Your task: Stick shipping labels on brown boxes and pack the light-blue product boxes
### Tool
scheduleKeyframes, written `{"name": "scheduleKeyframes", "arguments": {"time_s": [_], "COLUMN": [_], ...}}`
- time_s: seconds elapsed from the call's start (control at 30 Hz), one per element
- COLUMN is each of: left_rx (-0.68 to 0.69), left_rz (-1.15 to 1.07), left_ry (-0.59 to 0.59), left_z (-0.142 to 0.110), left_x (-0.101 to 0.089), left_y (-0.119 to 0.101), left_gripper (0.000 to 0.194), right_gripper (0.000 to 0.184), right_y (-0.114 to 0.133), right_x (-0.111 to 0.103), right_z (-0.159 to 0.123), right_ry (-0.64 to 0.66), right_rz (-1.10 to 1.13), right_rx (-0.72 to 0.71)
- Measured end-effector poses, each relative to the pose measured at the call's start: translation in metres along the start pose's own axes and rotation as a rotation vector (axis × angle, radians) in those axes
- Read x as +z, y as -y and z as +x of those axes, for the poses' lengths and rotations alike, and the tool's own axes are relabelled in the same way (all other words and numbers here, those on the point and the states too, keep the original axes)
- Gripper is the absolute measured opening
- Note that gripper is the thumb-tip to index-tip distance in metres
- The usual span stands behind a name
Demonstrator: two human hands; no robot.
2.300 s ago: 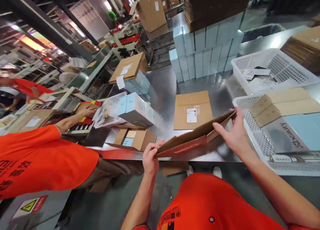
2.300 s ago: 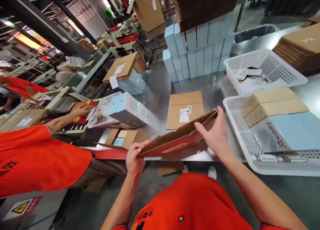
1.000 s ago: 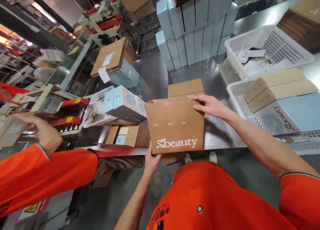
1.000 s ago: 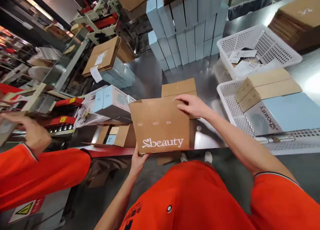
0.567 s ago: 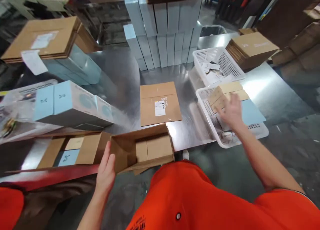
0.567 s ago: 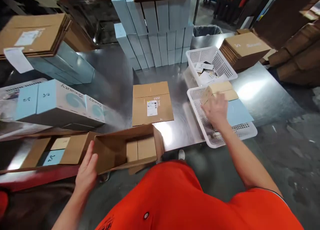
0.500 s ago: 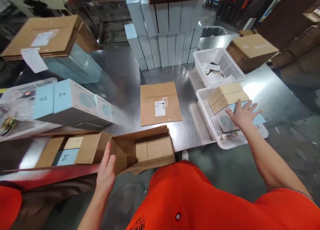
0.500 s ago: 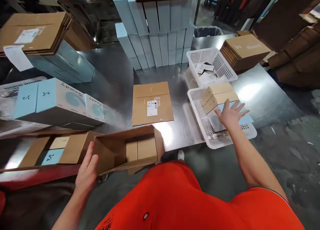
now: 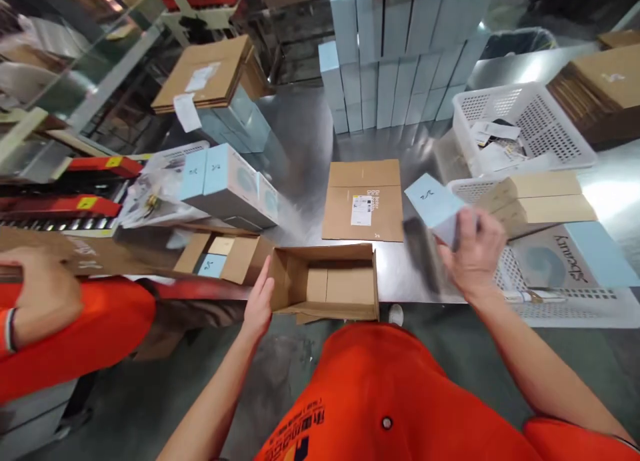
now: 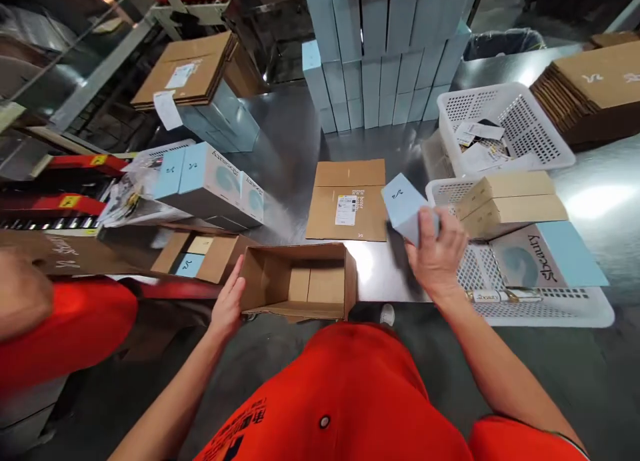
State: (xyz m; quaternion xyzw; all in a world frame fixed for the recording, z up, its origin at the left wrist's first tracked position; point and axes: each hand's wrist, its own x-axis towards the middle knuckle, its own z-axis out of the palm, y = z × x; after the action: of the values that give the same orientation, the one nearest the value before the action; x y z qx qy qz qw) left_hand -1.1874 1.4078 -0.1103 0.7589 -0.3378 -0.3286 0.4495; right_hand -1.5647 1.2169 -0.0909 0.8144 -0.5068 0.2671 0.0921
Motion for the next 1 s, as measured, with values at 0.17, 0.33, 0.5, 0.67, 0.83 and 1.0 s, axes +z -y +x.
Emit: {"name": "scheduleKeyframes", "arguments": {"time_s": [0.17,0.33,0.5,0.67,0.83,1.0], "left_rx": [-0.013,-0.002,0.001,0.009,-0.010,-0.004], "left_rz": [-0.027,-0.038,-0.045,-0.022,-0.052,-0.063], "left_ry": [-0.007,0.020,0.059,0.037,0.012,0.009], "left_z": [0.002,0.005,0.012,0.011,0.010,0.013], "left_x": [-0.001,-0.004,-0.007,-0.008,-0.008,-0.005], "left_y": [0.005,0.005,0.002,0.006,0.008,0.003], "left_gripper": [0.074,0.074,0.074,0.073,0.070,0.071], "right_gripper": [0.047,0.050,0.067,0.084,0.104,0.085], "right_y": [0.027,-0.032,-0.073,-0.067,-0.078,-0.085], "right_x": [0.095,0.132,0.165,0.166,0.143,0.121], "right_z": [-0.053,-0.001,0.086,0.108,0.089,0.069], "right_ry": [0.592,0.433,0.707,1.180,1.463,1.422], "right_rz": [0.339,0.331,0.360,0.552,0.816,0.823], "right_rx": [-0.217,0.129,0.227,0.486,0.876,0.815]}}
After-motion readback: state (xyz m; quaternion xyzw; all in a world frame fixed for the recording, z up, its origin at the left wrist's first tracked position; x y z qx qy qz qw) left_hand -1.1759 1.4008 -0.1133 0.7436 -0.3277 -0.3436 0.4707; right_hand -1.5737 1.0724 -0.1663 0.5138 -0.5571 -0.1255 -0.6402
